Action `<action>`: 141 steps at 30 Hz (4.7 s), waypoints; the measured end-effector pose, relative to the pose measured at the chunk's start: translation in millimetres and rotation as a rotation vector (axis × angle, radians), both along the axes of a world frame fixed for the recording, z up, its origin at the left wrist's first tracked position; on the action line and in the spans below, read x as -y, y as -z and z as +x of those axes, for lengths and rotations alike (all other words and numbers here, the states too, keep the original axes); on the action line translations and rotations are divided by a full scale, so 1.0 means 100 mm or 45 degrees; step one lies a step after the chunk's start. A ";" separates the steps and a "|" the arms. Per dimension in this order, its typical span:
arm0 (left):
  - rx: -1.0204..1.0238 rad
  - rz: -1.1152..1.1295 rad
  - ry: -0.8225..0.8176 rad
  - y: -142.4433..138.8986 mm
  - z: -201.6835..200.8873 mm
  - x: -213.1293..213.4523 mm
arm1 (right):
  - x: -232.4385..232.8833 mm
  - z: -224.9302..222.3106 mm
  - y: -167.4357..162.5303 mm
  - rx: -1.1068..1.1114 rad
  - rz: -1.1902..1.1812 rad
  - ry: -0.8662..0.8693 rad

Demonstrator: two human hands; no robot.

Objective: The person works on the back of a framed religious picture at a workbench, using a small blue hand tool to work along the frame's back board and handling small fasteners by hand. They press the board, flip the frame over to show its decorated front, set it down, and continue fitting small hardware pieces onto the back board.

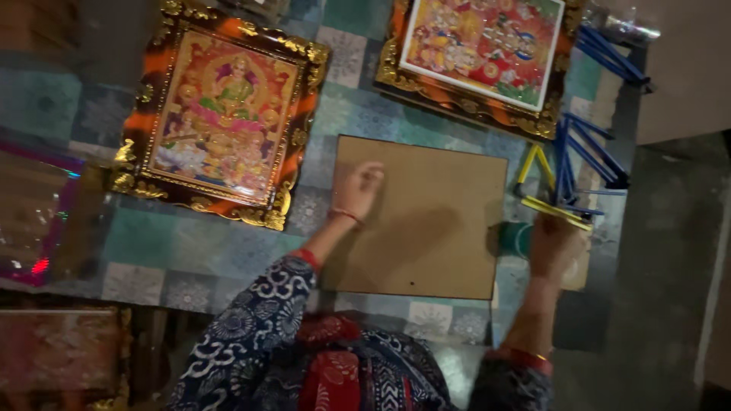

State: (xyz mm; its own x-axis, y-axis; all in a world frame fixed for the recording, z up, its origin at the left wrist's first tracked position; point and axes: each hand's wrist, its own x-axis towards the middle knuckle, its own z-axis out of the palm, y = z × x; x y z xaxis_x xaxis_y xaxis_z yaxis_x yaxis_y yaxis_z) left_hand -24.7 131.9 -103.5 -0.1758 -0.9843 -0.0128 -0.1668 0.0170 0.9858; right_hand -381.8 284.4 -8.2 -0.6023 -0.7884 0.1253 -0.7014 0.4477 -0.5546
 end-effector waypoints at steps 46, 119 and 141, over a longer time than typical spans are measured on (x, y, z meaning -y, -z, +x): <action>0.067 -0.123 0.382 0.02 -2.65 -1.59 | -0.86 -0.17 -0.11 -0.141 -0.051 -0.599; 0.351 -0.369 0.484 -0.19 -1.36 -0.86 | -0.95 -0.64 0.45 0.139 -0.166 0.117; 0.129 0.104 -0.058 -0.57 -0.05 -1.36 | -0.42 -0.39 0.81 -0.627 0.313 -0.452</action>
